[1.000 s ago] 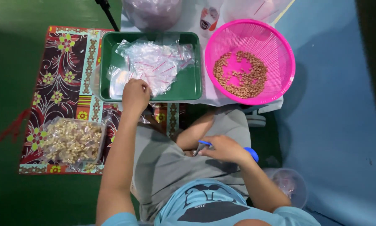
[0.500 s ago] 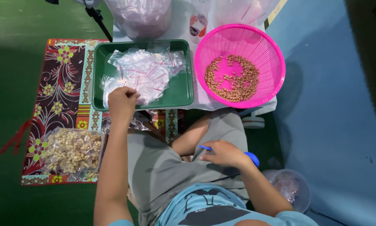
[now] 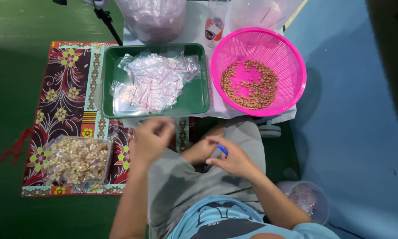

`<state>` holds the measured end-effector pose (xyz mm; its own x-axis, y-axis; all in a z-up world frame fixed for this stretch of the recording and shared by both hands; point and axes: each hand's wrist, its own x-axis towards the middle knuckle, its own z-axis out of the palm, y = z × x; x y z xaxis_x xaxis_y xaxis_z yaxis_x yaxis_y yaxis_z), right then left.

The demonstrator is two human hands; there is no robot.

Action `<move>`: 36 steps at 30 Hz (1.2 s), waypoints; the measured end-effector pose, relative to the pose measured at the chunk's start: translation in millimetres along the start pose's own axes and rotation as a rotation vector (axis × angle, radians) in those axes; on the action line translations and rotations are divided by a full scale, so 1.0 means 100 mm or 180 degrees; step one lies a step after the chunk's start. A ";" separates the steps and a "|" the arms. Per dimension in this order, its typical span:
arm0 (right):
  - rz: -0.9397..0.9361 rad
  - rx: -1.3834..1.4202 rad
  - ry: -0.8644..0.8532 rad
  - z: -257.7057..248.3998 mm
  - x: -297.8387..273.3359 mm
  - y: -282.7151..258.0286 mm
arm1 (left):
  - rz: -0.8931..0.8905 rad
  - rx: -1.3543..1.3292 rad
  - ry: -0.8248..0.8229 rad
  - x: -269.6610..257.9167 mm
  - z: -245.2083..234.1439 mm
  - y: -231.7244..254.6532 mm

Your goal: Scooping small snack items from a basket into individual plastic bags and sealing them for distribution.

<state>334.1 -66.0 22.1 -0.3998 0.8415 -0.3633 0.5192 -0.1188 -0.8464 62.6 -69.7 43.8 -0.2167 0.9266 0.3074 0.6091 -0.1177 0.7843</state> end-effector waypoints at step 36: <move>-0.1120 0.0413 0.1233 0.56 0.24 0.28 | -0.1360 -0.1478 -0.0207 -0.82 0.51 -0.43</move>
<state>297.3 -78.4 -32.4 -0.2121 0.9721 0.1005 0.2967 0.1620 -0.9411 93.2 -122.7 -42.5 -0.3119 0.9442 -0.1063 0.0815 0.1380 0.9871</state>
